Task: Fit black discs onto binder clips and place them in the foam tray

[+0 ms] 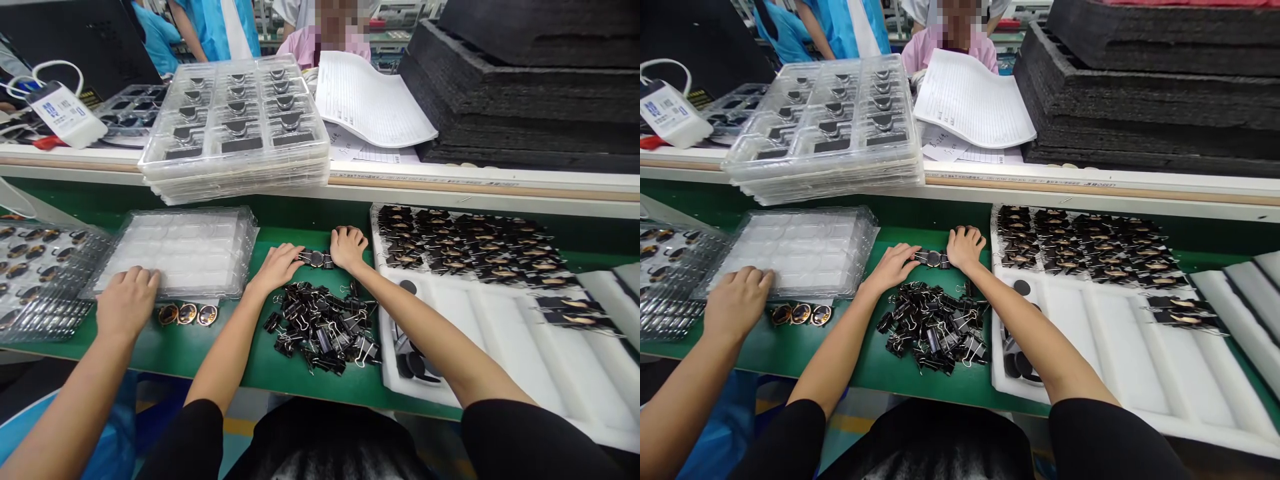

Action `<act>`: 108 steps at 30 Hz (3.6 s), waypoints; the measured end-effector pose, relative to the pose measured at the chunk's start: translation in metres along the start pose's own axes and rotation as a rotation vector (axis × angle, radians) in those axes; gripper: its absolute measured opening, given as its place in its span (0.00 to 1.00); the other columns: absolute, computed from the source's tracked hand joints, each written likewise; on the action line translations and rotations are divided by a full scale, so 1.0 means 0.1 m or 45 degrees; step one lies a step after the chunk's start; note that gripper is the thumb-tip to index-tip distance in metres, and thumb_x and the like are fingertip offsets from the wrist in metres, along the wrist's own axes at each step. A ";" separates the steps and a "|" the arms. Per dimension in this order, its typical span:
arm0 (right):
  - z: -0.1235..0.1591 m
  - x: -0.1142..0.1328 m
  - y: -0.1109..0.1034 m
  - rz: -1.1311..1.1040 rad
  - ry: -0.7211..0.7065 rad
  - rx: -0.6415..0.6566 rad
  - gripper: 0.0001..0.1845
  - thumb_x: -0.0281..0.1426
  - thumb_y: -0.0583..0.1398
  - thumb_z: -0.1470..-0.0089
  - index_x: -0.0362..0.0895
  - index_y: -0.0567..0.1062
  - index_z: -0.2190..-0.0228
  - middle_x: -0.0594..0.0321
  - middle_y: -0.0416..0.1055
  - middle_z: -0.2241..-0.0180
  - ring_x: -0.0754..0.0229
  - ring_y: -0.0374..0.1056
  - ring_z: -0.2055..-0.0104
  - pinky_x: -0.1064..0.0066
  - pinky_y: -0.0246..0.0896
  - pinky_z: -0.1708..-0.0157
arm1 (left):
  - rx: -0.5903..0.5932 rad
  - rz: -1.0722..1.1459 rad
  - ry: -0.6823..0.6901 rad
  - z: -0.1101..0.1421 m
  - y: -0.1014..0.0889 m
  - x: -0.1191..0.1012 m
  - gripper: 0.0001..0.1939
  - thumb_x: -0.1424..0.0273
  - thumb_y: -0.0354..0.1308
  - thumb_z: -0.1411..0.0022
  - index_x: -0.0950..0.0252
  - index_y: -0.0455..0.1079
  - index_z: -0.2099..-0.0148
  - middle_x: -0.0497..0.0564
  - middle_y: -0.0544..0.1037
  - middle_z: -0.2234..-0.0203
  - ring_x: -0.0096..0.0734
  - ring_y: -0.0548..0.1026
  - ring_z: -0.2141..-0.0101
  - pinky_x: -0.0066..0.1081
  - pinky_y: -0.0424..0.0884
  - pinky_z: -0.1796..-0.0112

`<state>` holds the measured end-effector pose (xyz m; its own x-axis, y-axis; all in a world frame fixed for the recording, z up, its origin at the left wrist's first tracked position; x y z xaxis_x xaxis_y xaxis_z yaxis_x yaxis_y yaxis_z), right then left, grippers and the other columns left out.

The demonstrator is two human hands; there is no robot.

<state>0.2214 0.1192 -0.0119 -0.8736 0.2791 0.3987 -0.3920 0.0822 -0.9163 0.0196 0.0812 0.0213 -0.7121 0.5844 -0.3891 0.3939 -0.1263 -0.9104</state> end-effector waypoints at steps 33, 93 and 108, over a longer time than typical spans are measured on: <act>-0.03 -0.02 0.03 0.005 0.018 0.002 0.30 0.42 0.40 0.29 0.41 0.67 0.40 0.44 0.57 0.34 0.43 0.44 0.28 0.42 0.31 0.30 | 0.086 -0.075 -0.006 -0.06 0.06 -0.11 0.19 0.63 0.53 0.25 0.63 0.68 0.37 0.56 0.77 0.55 0.46 0.74 0.50 0.42 0.66 0.49; 1.55 -4.57 -2.86 -0.291 -0.046 -0.210 0.39 0.68 0.64 0.57 0.47 0.83 0.60 0.46 0.72 0.46 0.39 0.65 0.37 0.52 0.65 0.40 | -0.302 0.795 -0.390 -0.27 0.03 0.25 0.34 0.38 0.62 0.47 0.65 0.77 0.57 0.54 0.81 0.68 0.38 0.77 0.68 0.37 0.76 0.63; 1.61 -4.68 -2.61 -0.112 -0.005 -0.430 0.20 0.48 0.67 0.46 0.50 0.85 0.58 0.48 0.63 0.38 0.36 0.61 0.34 0.42 0.53 0.33 | -0.294 0.796 -0.424 -0.26 0.10 0.26 0.32 0.41 0.62 0.45 0.65 0.77 0.57 0.54 0.80 0.67 0.36 0.77 0.67 0.36 0.76 0.61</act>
<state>0.6864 -0.1866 0.0469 -0.8418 0.2534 0.4766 -0.3491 0.4177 -0.8388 0.0198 0.1163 0.0058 -0.4389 0.1804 -0.8802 0.8693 -0.1625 -0.4667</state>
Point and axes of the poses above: each hand's wrist, its own z-axis away from the middle knuckle, its own y-axis out of the palm, x = y × z, the point moved 9 cm from there along -z, towards the middle knuckle
